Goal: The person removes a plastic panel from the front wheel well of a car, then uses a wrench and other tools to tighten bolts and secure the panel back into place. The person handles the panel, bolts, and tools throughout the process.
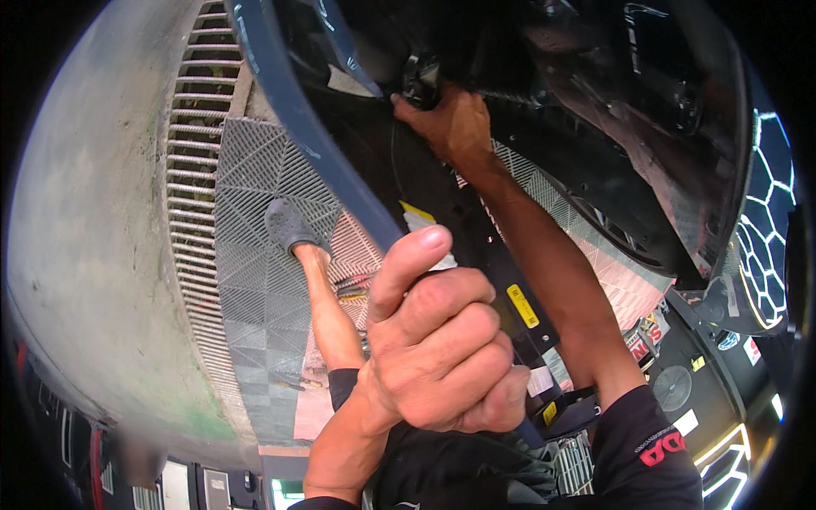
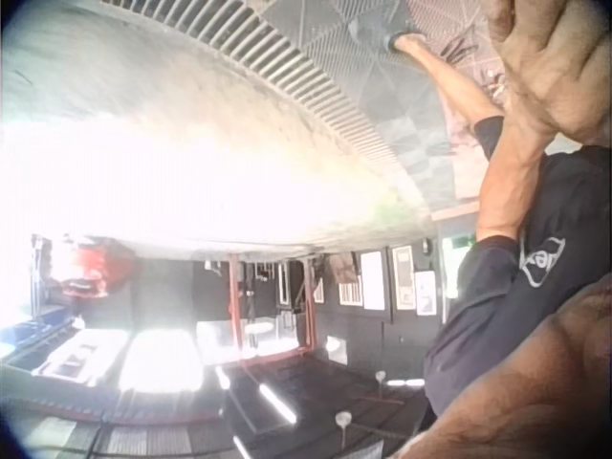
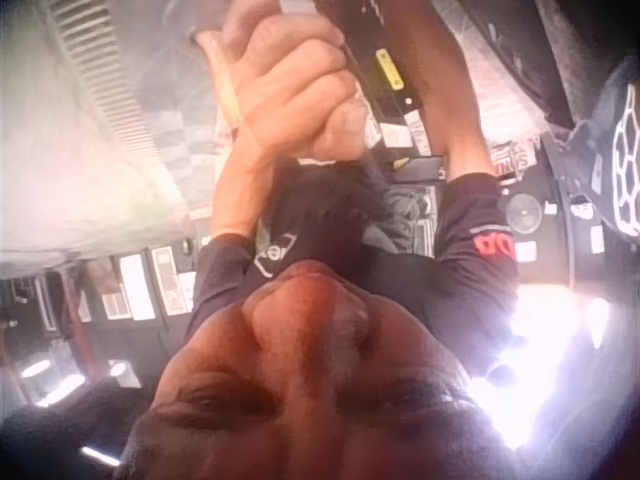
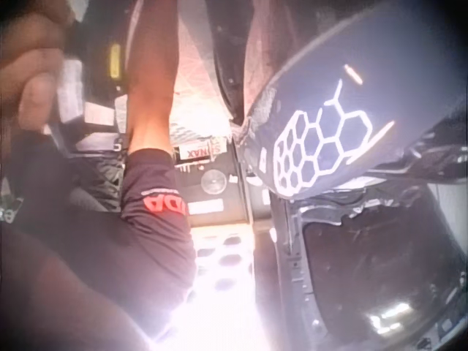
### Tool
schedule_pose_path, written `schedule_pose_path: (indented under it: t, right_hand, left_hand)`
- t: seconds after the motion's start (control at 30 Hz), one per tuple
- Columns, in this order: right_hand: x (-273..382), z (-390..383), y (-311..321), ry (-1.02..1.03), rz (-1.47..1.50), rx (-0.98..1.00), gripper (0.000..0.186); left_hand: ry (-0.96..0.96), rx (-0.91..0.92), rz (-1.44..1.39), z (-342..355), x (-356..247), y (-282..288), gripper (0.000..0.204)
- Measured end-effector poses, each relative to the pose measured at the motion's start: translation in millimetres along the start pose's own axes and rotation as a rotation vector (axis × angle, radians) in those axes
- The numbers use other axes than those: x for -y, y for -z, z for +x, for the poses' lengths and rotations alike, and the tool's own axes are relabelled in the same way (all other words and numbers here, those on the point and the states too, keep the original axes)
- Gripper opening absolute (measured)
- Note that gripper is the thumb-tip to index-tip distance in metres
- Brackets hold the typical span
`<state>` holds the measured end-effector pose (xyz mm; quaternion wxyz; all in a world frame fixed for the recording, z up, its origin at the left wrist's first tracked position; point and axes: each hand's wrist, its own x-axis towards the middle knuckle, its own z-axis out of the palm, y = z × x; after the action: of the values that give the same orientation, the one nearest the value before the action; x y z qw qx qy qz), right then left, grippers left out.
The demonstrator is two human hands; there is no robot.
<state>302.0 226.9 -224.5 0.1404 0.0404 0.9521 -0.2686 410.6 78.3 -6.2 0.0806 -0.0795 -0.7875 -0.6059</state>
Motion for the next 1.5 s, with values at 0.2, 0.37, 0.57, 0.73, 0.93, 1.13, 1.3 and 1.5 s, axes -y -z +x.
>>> schedule_pose_path:
  t: [0.2, 0.37, 0.57, 0.73, 0.93, 1.13, 1.3, 1.5]
  right_hand:
    - [3.7, 5.6, -8.6, -0.036, 0.044, -0.007, 0.059]
    - [11.0, -0.4, -0.5, 0.033, 0.182, -0.059, 0.059]
    - [7.2, -0.6, 7.9, 0.044, 0.208, 0.005, 0.056]
    - [1.7, 2.4, 2.7, -0.007, 0.338, 0.149, 0.052]
    - [-24.0, 3.3, 8.0, -0.231, 0.85, 0.496, 0.044]
    - [-42.0, -2.6, 20.9, -0.404, 1.336, 0.491, 0.04]
    - [-42.7, 4.7, 19.5, -0.447, 1.372, 0.537, 0.035]
    - [-53.6, 8.6, 13.7, -0.424, 1.437, 0.58, 0.037]
  left_hand:
    - [0.029, 0.052, 0.042, 1.9, -4.7, 3.9, 0.018]
    - [0.087, 0.106, 0.122, 0.9, -11.7, 4.4, 0.025]
    - [0.05, 0.097, 0.124, 1.2, -8.2, -0.2, 0.026]
    - [0.041, 0.081, 0.115, -1.3, -8.1, 1.1, 0.026]
    - [0.06, 0.107, 0.123, 1.5, -9.6, 2.2, 0.024]
    - [0.01, 0.056, 0.062, 3.2, -5.2, -0.5, 0.02]
    - [0.009, 0.051, 0.048, 3.3, -4.1, -1.2, 0.019]
    - [-0.008, 0.054, 0.046, 5.4, -2.2, -0.8, 0.019]
